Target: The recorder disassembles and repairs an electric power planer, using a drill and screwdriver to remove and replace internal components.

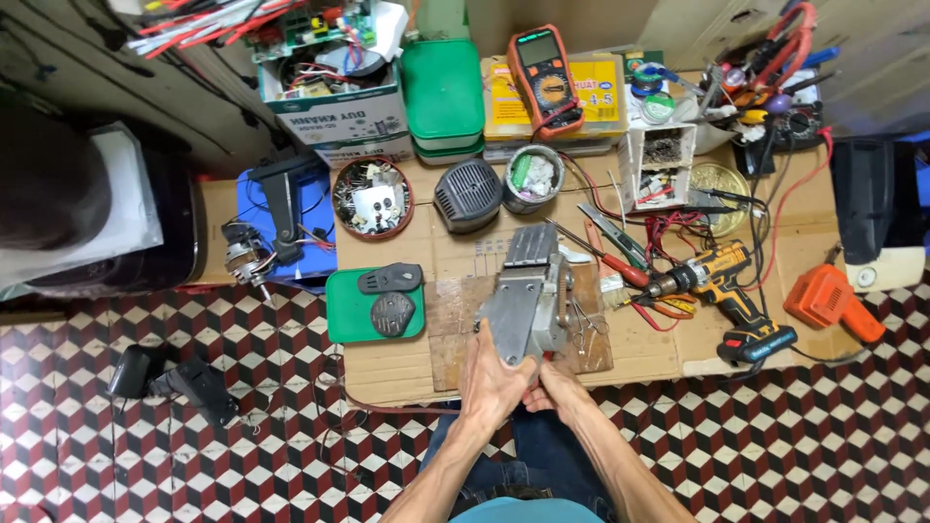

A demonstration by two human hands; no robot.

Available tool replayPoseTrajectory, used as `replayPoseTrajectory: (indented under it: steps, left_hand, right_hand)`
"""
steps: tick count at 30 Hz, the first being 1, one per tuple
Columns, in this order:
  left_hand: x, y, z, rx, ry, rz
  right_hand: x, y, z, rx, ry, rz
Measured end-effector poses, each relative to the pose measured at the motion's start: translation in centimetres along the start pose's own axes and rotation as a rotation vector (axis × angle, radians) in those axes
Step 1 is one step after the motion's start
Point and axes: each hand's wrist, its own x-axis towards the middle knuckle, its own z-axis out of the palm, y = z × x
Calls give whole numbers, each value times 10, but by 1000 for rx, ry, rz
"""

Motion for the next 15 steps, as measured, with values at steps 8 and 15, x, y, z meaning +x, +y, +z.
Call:
replayPoseTrajectory:
  steps: [8, 15]
  left_hand:
    - [-15, 35, -58, 363, 52, 224]
    - [-39, 29, -37, 421, 152, 258]
  right_hand:
    - [-21, -6, 92, 543, -384, -23]
    - [-10, 13, 78, 535, -479, -68]
